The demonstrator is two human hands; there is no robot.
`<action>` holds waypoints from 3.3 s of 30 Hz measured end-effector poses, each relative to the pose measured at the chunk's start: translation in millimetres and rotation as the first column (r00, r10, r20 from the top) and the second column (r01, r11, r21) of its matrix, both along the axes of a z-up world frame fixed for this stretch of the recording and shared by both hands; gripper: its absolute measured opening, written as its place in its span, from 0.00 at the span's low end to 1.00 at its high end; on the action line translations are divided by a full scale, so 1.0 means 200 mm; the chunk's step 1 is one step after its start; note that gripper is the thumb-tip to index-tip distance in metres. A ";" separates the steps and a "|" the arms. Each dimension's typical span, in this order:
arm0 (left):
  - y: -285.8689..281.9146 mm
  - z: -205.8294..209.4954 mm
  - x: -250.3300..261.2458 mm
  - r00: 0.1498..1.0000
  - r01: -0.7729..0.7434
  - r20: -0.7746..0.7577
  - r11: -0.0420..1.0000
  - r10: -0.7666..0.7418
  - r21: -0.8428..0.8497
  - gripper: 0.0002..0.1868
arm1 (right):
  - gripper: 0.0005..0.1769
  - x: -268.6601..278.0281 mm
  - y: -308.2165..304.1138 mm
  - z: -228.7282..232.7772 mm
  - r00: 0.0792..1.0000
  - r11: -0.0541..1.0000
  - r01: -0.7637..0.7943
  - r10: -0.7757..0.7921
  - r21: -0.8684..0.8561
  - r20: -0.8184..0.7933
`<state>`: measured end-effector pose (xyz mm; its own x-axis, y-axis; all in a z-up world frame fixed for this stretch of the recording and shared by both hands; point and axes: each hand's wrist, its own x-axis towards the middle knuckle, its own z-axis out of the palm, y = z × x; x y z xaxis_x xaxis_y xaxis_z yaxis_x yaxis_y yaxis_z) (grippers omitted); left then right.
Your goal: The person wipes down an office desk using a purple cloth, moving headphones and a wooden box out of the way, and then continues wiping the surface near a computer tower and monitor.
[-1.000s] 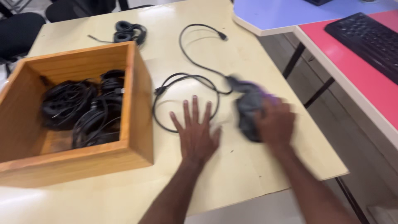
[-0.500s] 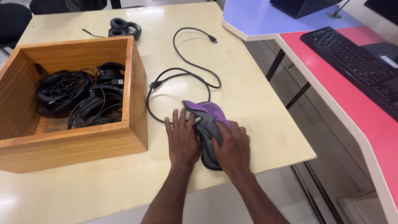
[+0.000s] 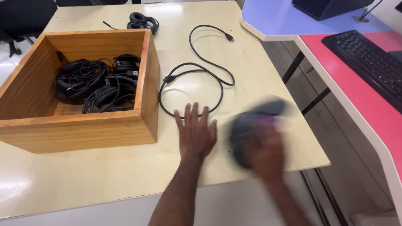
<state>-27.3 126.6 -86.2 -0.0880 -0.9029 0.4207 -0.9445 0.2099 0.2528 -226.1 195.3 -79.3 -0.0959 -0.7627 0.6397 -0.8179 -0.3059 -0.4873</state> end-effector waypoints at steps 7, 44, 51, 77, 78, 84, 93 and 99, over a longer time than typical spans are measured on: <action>-0.01 -0.09 0.03 0.998 -0.065 0.006 0.996 0.066 -0.056 0.28 | 0.28 0.15 0.07 0.02 0.954 0.935 0.169 -0.076 0.311 -0.289; -0.18 0.07 0.03 0.963 -0.255 -0.047 0.954 0.265 0.156 0.35 | 0.26 -0.05 -0.89 -0.04 0.944 0.937 0.173 -0.069 0.303 -0.324; -0.18 0.07 0.01 0.965 -0.256 -0.018 0.957 0.261 0.133 0.34 | 0.25 -0.61 -0.85 0.07 0.841 0.827 0.533 -0.494 0.180 -0.220; 0.16 0.01 0.29 0.817 -0.063 -0.557 0.983 0.149 0.171 0.20 | 0.22 0.67 0.10 0.07 0.993 0.988 -0.002 0.021 0.156 -0.119; 0.15 0.00 0.28 0.849 -0.077 -0.504 0.981 0.158 0.178 0.19 | 0.23 0.59 0.06 0.06 0.978 0.987 0.029 0.004 0.156 -0.208; 0.12 -0.02 0.23 0.998 -0.037 0.055 0.988 0.029 0.151 0.32 | 0.21 -0.35 -0.09 0.00 0.886 0.900 0.409 -0.351 0.151 -0.304; 0.06 0.11 0.05 0.967 -0.145 0.252 0.894 0.037 0.424 0.37 | 0.23 0.10 -0.13 -0.07 0.989 0.999 0.037 -0.031 0.040 -0.146; 0.08 0.08 0.07 0.979 -0.104 0.201 0.939 0.038 0.329 0.35 | 0.26 -0.06 -0.14 -0.03 0.921 0.960 0.221 -0.148 0.171 -0.360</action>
